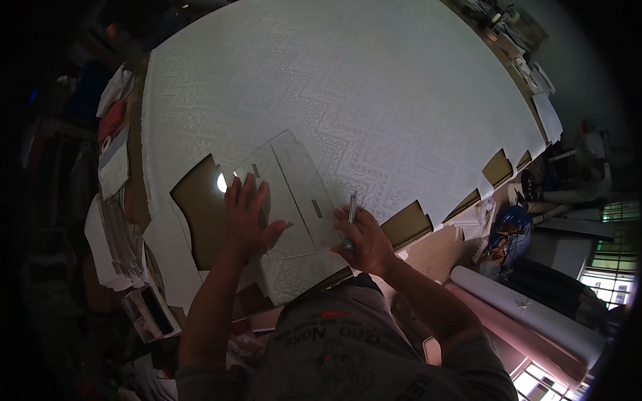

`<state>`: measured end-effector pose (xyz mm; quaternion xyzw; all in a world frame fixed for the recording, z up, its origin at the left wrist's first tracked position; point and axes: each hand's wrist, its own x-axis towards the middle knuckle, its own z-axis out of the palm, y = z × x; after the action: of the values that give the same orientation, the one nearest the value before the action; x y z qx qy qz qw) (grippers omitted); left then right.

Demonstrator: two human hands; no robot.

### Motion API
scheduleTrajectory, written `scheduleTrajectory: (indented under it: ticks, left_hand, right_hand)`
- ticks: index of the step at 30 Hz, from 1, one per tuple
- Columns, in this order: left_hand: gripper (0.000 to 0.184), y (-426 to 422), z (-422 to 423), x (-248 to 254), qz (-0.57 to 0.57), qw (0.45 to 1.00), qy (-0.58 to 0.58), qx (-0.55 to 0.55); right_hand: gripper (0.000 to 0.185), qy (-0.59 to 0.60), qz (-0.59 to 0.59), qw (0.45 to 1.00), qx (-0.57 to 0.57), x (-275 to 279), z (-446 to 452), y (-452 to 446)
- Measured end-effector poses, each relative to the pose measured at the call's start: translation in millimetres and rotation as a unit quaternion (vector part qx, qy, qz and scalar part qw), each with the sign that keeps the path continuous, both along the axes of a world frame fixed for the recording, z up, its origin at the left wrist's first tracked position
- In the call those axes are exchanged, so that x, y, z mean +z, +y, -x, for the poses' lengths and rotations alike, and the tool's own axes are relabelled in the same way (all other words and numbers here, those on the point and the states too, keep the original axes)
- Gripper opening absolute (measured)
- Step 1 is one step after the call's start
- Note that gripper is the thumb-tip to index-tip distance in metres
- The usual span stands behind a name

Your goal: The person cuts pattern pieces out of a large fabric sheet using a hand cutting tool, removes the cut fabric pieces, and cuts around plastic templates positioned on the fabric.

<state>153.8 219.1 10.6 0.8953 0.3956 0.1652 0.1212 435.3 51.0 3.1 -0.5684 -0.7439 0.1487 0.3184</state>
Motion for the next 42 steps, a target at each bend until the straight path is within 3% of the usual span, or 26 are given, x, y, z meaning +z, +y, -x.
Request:
scheduleTrajectory:
  ticks: [42]
  left_hand:
    - [0.095,3,1,-7,-0.004,1.000,-0.005,0.004]
  right_hand:
    - [0.060,-0.014,-0.001,1.000,0.002,2,3,1]
